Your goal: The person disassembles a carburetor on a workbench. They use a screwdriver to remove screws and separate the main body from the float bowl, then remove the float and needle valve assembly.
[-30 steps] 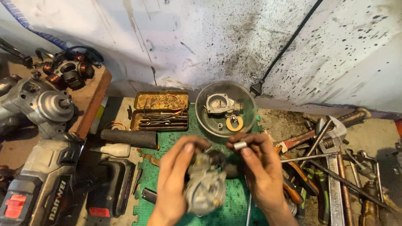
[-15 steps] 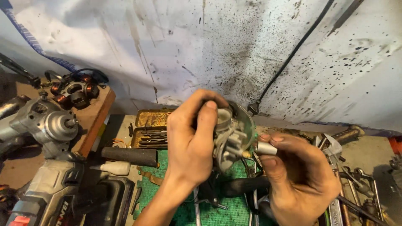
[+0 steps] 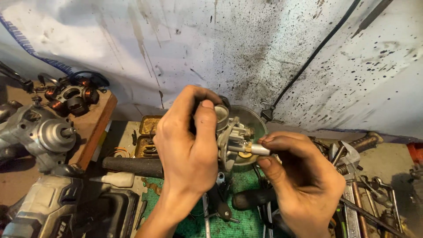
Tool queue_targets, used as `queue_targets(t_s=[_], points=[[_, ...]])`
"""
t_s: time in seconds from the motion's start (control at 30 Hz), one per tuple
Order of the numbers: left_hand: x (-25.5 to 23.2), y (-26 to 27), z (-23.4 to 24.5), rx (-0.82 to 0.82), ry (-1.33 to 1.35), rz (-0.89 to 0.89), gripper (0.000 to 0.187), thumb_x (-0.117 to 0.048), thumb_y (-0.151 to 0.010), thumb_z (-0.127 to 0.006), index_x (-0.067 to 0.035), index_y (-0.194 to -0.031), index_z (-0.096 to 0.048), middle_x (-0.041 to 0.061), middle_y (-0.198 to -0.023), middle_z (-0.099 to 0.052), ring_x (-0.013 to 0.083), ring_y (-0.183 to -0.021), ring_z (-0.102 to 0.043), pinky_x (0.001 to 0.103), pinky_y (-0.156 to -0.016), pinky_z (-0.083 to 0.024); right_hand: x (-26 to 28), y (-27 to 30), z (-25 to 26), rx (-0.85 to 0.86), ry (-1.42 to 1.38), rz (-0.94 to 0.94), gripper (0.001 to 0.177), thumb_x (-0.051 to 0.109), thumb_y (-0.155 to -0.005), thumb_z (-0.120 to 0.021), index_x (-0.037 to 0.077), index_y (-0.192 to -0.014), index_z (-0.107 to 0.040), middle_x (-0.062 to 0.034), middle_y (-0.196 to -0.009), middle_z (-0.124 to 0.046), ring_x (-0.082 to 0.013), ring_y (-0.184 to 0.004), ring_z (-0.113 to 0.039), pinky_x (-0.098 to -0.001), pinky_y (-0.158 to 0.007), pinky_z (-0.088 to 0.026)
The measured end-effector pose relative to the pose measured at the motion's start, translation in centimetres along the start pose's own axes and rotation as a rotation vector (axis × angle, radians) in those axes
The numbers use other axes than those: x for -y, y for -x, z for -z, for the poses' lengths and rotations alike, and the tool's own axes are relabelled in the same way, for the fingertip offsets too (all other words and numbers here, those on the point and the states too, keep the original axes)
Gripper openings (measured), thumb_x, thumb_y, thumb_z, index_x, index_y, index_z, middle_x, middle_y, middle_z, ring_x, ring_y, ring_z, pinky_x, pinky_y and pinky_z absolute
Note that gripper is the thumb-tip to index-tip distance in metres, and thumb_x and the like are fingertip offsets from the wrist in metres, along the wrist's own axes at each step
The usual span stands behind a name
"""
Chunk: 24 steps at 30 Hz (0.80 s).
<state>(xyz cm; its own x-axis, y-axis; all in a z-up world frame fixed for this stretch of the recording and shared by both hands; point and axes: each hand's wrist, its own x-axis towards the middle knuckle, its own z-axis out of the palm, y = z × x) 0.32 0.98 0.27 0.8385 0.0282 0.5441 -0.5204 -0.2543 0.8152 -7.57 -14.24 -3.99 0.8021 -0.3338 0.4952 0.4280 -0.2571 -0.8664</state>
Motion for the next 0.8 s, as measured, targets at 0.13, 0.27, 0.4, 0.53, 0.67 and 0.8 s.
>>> queue_targets(t_s=[0.13, 0.27, 0.4, 0.53, 0.67, 0.8], points=[[-0.1, -0.4, 0.5, -0.041, -0.066, 0.024, 0.018, -0.018, -0.098, -0.053, -0.004, -0.099, -0.065, 0.009, -0.08, -0.07, 0.0224, -0.072, -0.071, 0.034, -0.067, -0.052, 0.1, -0.4, -1.0, 0.073, 0.029, 0.032, 0.025, -0.009, -0.089, -0.074, -0.007, -0.112, -0.066, -0.0149, -0.115, -0.07, -0.0178, -0.106, -0.069, -0.0284, -0.093, -0.057], [0.2, -0.6, 0.9, -0.04, -0.084, 0.002, 0.018, -0.018, -0.099, -0.053, -0.005, -0.099, -0.065, 0.009, -0.082, -0.069, 0.0237, -0.072, -0.07, 0.035, -0.067, -0.052, -0.4, -0.5, -1.8, 0.035, 0.0, -0.048, 0.027, -0.01, -0.088, -0.072, -0.007, -0.114, -0.066, -0.0152, -0.114, -0.069, -0.0179, -0.103, -0.068, -0.0287, -0.092, -0.057], [0.9, -0.7, 1.1, -0.05, -0.108, -0.04, 0.017, -0.017, -0.102, -0.053, -0.005, -0.101, -0.065, 0.01, -0.087, -0.07, 0.0249, -0.077, -0.07, 0.035, -0.071, -0.052, -0.9, -0.7, -1.9, 0.093, 0.049, 0.096, 0.025, -0.01, -0.093, -0.072, -0.006, -0.116, -0.065, -0.0149, -0.112, -0.069, -0.0184, -0.105, -0.067, -0.0293, -0.101, -0.055], [1.2, -1.0, 1.2, -0.072, -0.1, -0.044, 0.017, -0.016, -0.102, -0.053, -0.004, -0.101, -0.065, 0.01, -0.086, -0.07, 0.0232, -0.077, -0.071, 0.035, -0.071, -0.052, 0.0, -2.1, -2.3, 0.101, 0.083, 0.15, 0.022, -0.009, -0.094, -0.073, -0.006, -0.115, -0.065, -0.0148, -0.113, -0.069, -0.0181, -0.105, -0.068, -0.0292, -0.099, -0.057], [1.1, -1.4, 1.6, -0.098, -0.021, -0.021, 0.017, -0.014, -0.099, -0.053, -0.002, -0.1, -0.065, 0.009, -0.083, -0.071, 0.0193, -0.073, -0.072, 0.032, -0.067, -0.053, 0.3, -3.0, -2.5, 0.158, 0.212, 0.156, 0.023, -0.009, -0.088, -0.075, -0.007, -0.109, -0.065, -0.0146, -0.107, -0.071, -0.0181, -0.094, -0.069, -0.0279, -0.085, -0.056], [1.6, -1.5, 1.7, -0.089, -0.006, -0.026, 0.017, -0.013, -0.1, -0.053, -0.001, -0.1, -0.066, 0.009, -0.084, -0.071, 0.0183, -0.074, -0.07, 0.032, -0.068, -0.053, 0.5, -2.7, -2.8, 0.168, 0.179, 0.201, 0.023, -0.007, -0.091, -0.073, -0.006, -0.113, -0.064, -0.0139, -0.111, -0.069, -0.0172, -0.098, -0.068, -0.027, -0.089, -0.057]])
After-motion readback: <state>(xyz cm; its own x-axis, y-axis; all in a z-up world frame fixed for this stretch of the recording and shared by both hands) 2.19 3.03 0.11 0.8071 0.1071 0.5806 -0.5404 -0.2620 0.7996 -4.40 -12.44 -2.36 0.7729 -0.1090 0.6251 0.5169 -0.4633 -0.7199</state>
